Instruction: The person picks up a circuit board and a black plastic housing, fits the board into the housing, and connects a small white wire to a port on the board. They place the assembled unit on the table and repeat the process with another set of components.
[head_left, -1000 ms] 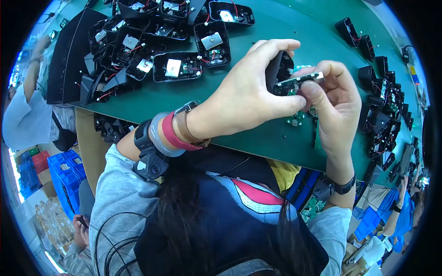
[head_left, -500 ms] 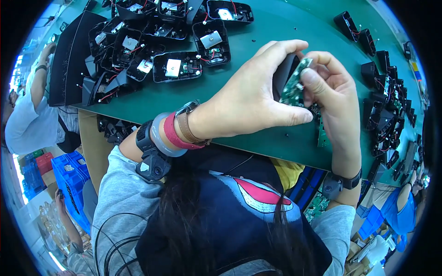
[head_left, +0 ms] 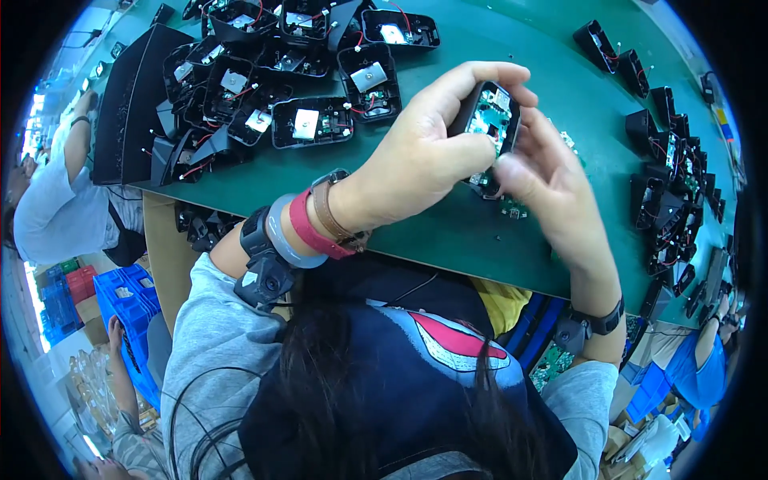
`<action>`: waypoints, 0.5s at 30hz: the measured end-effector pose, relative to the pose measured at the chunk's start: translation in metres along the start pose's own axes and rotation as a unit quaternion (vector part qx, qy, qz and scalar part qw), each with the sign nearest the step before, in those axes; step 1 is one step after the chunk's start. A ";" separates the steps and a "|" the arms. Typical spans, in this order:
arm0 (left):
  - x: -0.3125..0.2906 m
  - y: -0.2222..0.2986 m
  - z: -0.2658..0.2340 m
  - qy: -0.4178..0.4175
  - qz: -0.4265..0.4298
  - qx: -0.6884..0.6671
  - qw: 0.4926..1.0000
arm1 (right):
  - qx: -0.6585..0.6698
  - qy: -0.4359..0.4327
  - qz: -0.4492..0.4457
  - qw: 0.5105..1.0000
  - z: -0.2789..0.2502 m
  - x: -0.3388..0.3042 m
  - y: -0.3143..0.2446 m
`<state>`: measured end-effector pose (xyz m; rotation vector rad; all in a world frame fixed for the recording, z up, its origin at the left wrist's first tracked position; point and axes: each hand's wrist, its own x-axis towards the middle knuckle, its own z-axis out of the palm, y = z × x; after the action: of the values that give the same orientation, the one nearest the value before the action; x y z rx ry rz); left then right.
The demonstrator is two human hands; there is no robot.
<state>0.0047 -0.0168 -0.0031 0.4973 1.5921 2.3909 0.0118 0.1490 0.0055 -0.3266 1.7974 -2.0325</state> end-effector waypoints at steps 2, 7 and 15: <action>-0.003 0.006 0.001 -0.004 -0.020 0.027 0.999 | 0.031 -0.026 0.025 0.999 0.006 -0.003 -0.002; -0.002 -0.001 0.002 0.007 0.020 0.062 0.998 | 0.052 -0.027 0.026 0.998 0.008 0.001 0.002; 0.002 0.068 0.016 -0.116 -0.039 0.371 0.921 | 0.043 0.000 0.027 0.999 0.006 -0.042 -0.020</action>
<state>0.0094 -0.0288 0.0657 0.7865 2.3024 1.5200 0.0486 0.1643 0.0297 -0.2508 1.6943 -2.0656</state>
